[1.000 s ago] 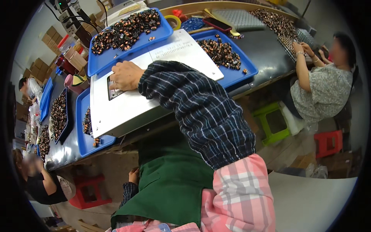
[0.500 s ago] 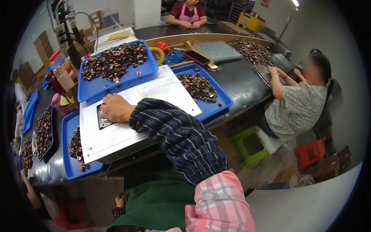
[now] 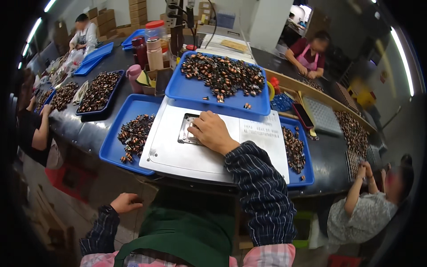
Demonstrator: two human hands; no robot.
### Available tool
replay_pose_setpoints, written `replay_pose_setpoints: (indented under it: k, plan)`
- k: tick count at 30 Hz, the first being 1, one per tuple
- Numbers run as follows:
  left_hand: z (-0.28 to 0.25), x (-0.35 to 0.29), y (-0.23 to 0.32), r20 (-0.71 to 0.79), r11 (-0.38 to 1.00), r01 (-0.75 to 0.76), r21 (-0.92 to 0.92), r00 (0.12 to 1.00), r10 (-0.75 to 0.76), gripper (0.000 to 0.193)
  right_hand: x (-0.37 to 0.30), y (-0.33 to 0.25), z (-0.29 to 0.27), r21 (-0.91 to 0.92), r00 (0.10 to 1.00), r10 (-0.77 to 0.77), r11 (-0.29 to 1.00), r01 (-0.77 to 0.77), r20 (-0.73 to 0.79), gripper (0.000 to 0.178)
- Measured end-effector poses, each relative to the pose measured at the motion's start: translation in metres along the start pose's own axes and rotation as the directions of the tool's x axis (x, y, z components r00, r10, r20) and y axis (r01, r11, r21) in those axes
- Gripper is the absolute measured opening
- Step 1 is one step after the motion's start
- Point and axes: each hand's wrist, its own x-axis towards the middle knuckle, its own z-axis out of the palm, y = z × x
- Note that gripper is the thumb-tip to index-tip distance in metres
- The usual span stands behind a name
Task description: The person repeatedly takes small electronic components from the trays, inserts them into the fixture on the machine by hand, and sorts them into trays.
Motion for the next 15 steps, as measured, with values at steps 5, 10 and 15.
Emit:
replay_pose_setpoints:
  k: [5,10,15]
  plan:
    - [-0.086,0.002,0.100,0.286,0.936,-0.098,-0.338,0.937,0.201,0.025,-0.005,0.005,0.002,0.063,0.994,0.107,0.992,-0.107,-0.007,0.019]
    - [-0.133,0.054,0.143,-0.051,0.768,-0.463,-0.442,0.868,0.494,0.025,-0.008,0.006,-0.002,0.083,0.991,0.128,0.988,-0.130,0.033,0.019]
    - [-0.152,0.191,0.151,-0.377,0.710,-0.506,-0.490,0.857,0.351,0.023,-0.010,0.007,-0.007,0.081,0.993,0.084,0.993,-0.090,0.077,0.017]
